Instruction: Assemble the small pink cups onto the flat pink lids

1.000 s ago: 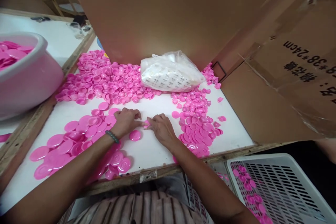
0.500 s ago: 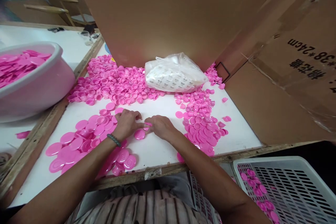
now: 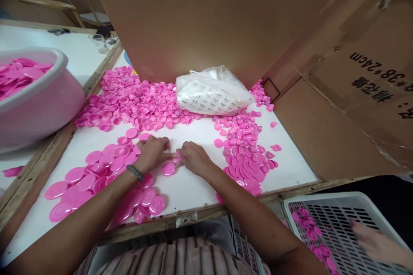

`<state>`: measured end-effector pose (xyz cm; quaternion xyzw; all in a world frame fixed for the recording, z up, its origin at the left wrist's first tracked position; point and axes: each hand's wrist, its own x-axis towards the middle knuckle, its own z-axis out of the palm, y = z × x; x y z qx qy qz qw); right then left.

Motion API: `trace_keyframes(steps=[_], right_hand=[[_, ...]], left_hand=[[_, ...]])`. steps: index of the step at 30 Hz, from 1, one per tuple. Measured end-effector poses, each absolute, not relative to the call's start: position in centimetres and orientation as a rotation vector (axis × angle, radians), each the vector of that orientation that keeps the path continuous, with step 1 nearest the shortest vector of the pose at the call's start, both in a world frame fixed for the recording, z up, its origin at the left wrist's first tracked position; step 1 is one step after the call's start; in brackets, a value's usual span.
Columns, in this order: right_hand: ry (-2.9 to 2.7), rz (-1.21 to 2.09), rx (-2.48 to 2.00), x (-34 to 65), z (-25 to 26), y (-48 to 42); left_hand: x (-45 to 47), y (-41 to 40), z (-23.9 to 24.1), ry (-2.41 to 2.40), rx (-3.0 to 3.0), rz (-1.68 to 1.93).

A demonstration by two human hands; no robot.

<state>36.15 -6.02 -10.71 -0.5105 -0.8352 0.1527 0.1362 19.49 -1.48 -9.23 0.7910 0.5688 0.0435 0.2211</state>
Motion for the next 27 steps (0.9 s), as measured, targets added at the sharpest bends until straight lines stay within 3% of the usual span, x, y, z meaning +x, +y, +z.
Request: trace_keyframes(steps=[13, 20, 23, 27], right_hand=[[-2.189, 0.356, -1.607, 35.2, -11.3, -8.0], [-1.944, -0.082, -2.064, 41.1, -10.8, -8.7], [-2.009, -0.057, -2.232, 42.3, -10.9, -8.2], [-2.153, -0.029, -2.076, 42.4, -11.2, -7.1]], left_hand=[[19.6, -1.3, -8.7, 1.604, 2.105, -0.051], [20.7, -4.0, -8.8, 1.29, 2.462, 0.43], [21.3, -4.8, -9.4, 1.14, 2.549, 0.466], [20.6, -4.8, -9.9, 1.36, 2.515, 0.442]])
